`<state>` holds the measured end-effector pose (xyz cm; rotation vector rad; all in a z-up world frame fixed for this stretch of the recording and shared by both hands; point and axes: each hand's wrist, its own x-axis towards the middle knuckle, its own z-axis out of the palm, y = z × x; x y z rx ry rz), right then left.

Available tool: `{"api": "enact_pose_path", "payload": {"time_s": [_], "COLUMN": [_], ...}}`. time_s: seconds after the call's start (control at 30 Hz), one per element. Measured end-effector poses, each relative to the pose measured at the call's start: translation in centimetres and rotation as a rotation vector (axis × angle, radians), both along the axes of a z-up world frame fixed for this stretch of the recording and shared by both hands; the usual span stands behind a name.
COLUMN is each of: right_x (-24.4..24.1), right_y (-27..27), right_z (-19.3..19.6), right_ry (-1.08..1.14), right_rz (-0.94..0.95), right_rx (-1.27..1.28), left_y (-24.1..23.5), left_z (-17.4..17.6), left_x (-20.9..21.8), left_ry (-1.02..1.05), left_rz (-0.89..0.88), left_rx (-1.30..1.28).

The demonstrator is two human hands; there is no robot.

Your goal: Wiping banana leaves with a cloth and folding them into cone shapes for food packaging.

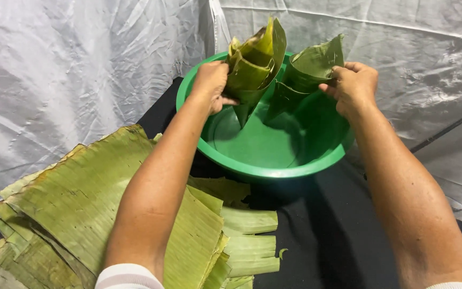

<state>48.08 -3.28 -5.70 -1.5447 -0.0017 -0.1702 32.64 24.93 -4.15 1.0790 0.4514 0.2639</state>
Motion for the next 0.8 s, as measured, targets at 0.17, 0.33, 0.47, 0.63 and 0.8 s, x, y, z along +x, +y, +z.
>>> {"api": "enact_pose_path", "payload": {"time_s": [0.17, 0.33, 0.47, 0.63, 0.8], "right_x": [-1.3, -6.5, -8.0, -8.0, -7.3], "right_y": [0.1, 2.4, 3.9, 3.7, 2.6], "right_z": [0.7, 3.2, 4.9, 5.4, 5.9], "right_ry": [-0.059, -0.798, -0.945, -0.658, -0.784], "right_rz": [0.053, 0.015, 0.300, 0.413, 0.445], "right_rx": [-0.010, -0.551, -0.612, -0.558, -0.662], "left_y": [-0.8, -2.5, -4.0, -5.7, -6.7], "left_z": [0.6, 2.5, 3.3, 3.4, 4.3], "left_x": [1.5, 1.1, 1.8, 1.9, 0.9], "left_ry": [0.026, 0.014, 0.029, 0.046, 0.052], "left_rz": [0.021, -0.028, -0.066, -0.142, -0.144], "left_rx": [0.074, 0.088, 0.190, 0.265, 0.286]}}
